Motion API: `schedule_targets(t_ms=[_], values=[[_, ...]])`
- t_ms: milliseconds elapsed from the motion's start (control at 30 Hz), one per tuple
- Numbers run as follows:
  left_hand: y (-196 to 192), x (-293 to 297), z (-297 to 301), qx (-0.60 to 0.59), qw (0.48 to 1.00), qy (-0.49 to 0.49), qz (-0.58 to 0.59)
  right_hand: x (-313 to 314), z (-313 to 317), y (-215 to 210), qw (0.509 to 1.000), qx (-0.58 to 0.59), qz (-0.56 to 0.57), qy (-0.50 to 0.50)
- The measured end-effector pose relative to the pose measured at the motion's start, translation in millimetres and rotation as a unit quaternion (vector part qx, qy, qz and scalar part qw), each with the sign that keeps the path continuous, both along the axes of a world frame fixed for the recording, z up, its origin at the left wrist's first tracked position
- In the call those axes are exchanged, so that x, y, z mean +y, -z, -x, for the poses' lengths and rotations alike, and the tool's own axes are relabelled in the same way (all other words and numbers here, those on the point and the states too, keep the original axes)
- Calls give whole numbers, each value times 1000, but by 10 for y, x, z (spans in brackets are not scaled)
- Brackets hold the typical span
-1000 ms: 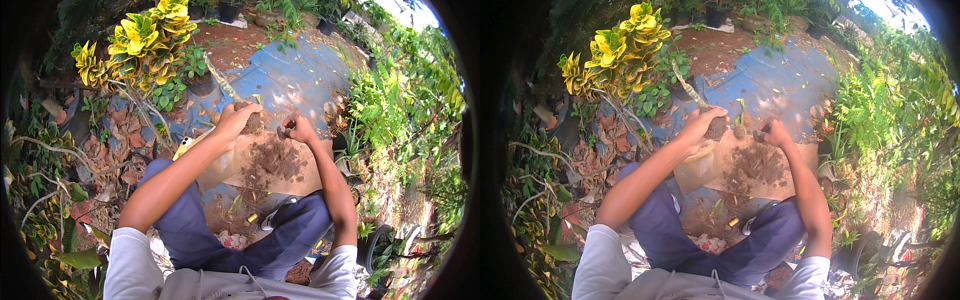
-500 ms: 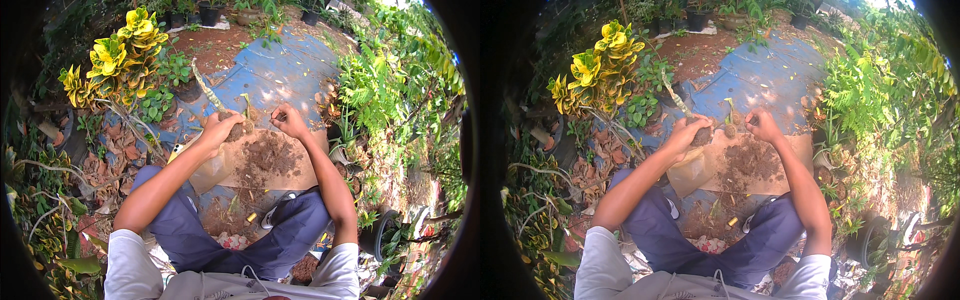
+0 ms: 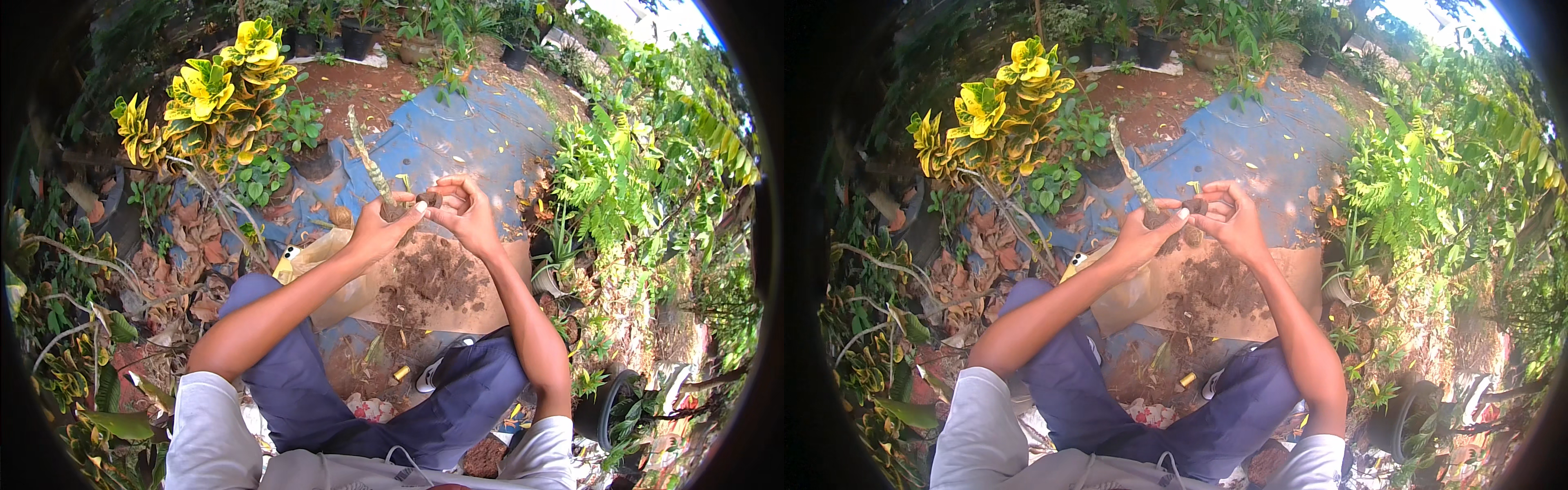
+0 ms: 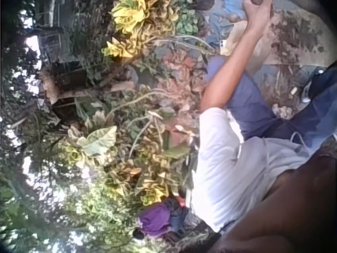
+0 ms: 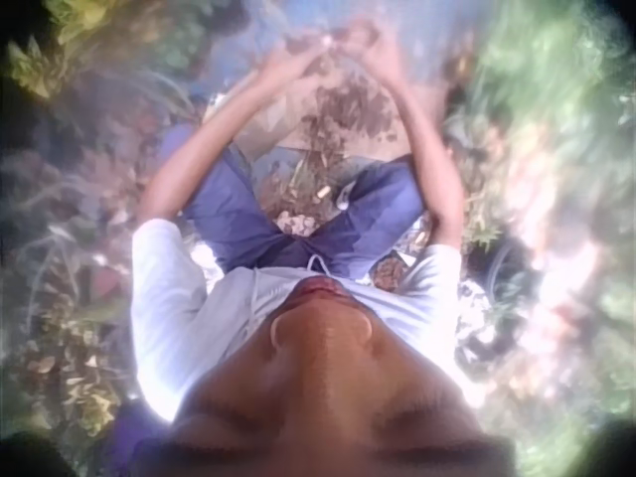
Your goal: The person sits on the ground and wraps the root ball of a plant stem with soil and fibrous material by hand. They repeatedly pack the material around the roots and place the finished units on a tarp.
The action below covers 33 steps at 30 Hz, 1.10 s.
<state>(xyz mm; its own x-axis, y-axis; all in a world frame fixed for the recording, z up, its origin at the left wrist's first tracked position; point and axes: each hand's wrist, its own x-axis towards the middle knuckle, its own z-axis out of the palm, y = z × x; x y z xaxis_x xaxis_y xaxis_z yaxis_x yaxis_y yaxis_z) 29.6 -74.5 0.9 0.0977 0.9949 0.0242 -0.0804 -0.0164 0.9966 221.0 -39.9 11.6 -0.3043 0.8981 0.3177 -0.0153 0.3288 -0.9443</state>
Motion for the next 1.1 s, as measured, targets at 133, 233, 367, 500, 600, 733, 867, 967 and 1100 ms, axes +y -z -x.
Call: schedule_targets(t_ms=[133,233,367,500,600,733,867,967,1100], values=[[-53,-35,-26,-34,999,-30,-28,-73,160,-50,1000,-16,-18,6],[-92,-31,3,-62,998,-21,-8,-99,155,-116,1000,-7,-22,-15],[-138,-28,29,21,998,-5,-51,-89,53,-219,999,-14,17,-49],[-163,-74,2,-6,1000,-9,-28,-77,-17,-246,997,-37,28,-62],[-195,-78,9,-10,999,-3,-42,-92,-39,-262,997,-30,35,-61],[-232,-76,25,10,997,-2,-77,-123,-44,-295,997,-32,36,-67],[-230,-120,18,-18,997,-14,-70,-131,-32,-293,997,-22,35,-59],[-229,-124,43,-24,997,3,-78,-128,-24,-279,997,-24,38,-61],[-251,-72,114,16,995,40,-90,-134,-12,-287,997,1,26,-74]])
